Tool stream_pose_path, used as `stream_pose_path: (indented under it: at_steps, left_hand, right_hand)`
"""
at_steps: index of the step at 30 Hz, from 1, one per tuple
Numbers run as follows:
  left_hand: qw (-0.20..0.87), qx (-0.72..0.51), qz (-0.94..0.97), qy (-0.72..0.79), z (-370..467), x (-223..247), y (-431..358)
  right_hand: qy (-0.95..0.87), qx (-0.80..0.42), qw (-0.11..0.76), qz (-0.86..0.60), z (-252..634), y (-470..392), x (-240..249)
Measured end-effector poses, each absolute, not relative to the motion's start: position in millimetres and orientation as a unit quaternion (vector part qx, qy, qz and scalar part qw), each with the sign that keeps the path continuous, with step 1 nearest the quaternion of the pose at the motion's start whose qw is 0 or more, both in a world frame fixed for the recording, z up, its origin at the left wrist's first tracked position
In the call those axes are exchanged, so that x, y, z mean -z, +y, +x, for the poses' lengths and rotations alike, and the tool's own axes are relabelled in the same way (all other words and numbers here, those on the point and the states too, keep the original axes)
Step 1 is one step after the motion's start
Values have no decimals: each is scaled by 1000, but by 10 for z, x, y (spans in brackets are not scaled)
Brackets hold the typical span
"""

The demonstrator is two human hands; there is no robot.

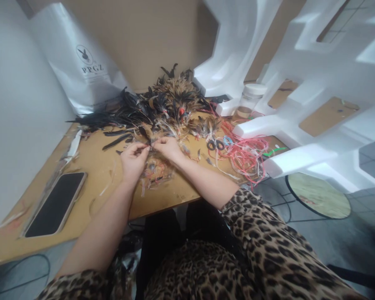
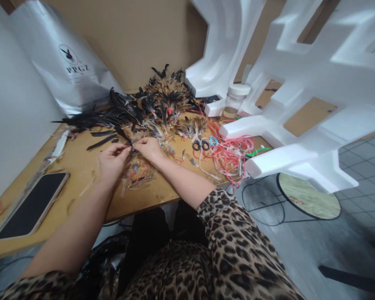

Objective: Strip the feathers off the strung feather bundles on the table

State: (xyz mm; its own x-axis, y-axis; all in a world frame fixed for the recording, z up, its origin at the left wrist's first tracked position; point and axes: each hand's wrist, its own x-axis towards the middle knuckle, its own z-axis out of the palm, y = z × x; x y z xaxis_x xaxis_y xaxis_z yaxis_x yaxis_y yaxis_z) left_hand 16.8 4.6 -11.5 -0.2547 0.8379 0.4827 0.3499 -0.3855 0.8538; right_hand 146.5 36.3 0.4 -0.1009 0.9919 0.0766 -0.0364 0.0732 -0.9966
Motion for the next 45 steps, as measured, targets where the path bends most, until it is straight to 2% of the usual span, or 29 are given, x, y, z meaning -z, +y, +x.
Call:
stream_pose_path:
  at_steps: [3,10,13,16,22,34,43,45]
  left_hand:
    - [287,-619,524,510,187,89,57]
    - [580,-596,369,415,114,-15,60]
    - [636,-575,343,383,82,-34,51]
    - [610,-592,354,390,93,-24,58]
    - [498,-624,413,438,153,8,75]
    - [468,-590,447,483,164,109,96]
    - [582,-588,409,387,158,23,33]
    - [599,-576,402,385,157,18,28]
  right_hand:
    - [-541,-509,498,-448,1485,346,-23]
    - [-582,-560,477,-348,1562,324,-109]
    - [-564,-608,466,-308,1564,322,-116]
    - [-540,-620,480,-306,1552,313,-108]
    - [-554,-570,489,-358,1550,271,-116]
    - [-491,-581,542,-358,1475,281,-74]
    - [-435,-710,467,-297,1469,262,-93]
    - [-430,-709,474,-296,1455,266,-77]
